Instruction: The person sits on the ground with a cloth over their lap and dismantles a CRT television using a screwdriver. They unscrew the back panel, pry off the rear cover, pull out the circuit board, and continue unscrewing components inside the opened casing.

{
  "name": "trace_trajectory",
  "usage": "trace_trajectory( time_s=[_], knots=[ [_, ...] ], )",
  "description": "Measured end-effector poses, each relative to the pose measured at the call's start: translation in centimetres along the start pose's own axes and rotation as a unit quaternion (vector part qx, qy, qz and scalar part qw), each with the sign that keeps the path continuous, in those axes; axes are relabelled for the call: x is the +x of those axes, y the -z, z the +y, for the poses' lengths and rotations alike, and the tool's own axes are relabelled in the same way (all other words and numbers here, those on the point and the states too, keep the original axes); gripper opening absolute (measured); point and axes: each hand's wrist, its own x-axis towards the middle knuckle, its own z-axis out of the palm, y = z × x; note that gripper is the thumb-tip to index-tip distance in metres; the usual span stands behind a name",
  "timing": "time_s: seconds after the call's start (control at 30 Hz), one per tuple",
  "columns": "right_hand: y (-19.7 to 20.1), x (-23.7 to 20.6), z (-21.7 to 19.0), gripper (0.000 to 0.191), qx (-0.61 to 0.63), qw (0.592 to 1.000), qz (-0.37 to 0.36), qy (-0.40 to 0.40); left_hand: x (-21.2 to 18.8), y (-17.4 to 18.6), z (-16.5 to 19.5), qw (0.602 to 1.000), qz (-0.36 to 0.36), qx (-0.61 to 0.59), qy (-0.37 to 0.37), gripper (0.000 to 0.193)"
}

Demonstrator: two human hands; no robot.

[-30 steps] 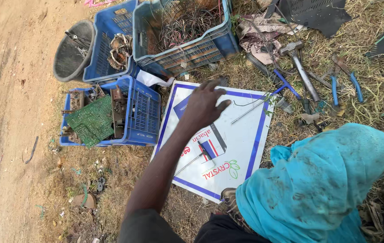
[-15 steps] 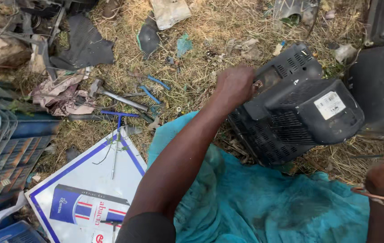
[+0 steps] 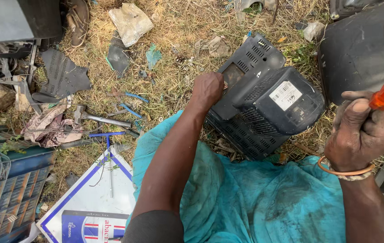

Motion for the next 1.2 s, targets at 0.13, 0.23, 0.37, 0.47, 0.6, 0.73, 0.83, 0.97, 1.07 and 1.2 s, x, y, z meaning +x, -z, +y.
trace_trajectory(
  time_s=[0.13, 0.23, 0.37, 0.47, 0.6, 0.73, 0.83, 0.97, 1.07, 1.2],
  knots=[
    [0.1, -0.2, 0.3, 0.045, 0.018, 1.0, 0.019, -0.009, -0.2, 2.4, 0.0, 1.0, -0.015, -0.005, 0.005, 0.009],
    [-0.1, -0.3, -0.2, 0.047, 0.032, 0.999, 0.024, -0.03, -0.6, 4.6, -0.2, 0.998, -0.034, -0.022, 0.037, 0.008],
    [0.2, -0.2, -1.6, 0.05, 0.044, 0.997, 0.023, -0.054, -1.1, 6.5, -0.7, 0.991, -0.077, -0.052, 0.091, 0.02],
    [0.4, -0.4, -2.3, 0.055, 0.079, 0.993, -0.013, -0.085, -1.5, 6.4, -1.0, 0.976, -0.128, -0.139, 0.111, 0.023],
    [-0.6, -1.4, -1.7, 0.055, 0.03, 0.995, -0.036, -0.093, -2.1, 4.3, -0.4, 0.977, -0.07, -0.198, 0.04, 0.034],
    [-3.8, -1.7, 0.2, 0.036, -0.28, 0.952, -0.118, -0.039, -2.6, 1.6, 0.9, 0.989, -0.068, -0.128, -0.017, 0.057],
    [-6.9, -1.4, 1.9, 0.031, -0.332, 0.928, -0.166, 0.047, -2.6, 0.5, 1.0, 0.989, -0.135, -0.06, -0.012, 0.033],
    [-9.9, -1.9, 3.4, 0.026, -0.332, 0.921, -0.165, 0.118, -2.9, 0.5, 0.8, 0.986, -0.114, -0.119, 0.01, 0.034],
    [-10.4, -2.3, 4.2, 0.028, -0.346, 0.913, -0.181, 0.117, -4.2, 2.4, 1.2, 0.985, -0.119, -0.125, 0.001, 0.031],
    [-10.5, -1.9, 5.0, 0.031, -0.362, 0.905, -0.192, 0.118, -7.6, 8.0, 1.3, 0.975, -0.127, -0.181, 0.023, 0.027]
  ],
)
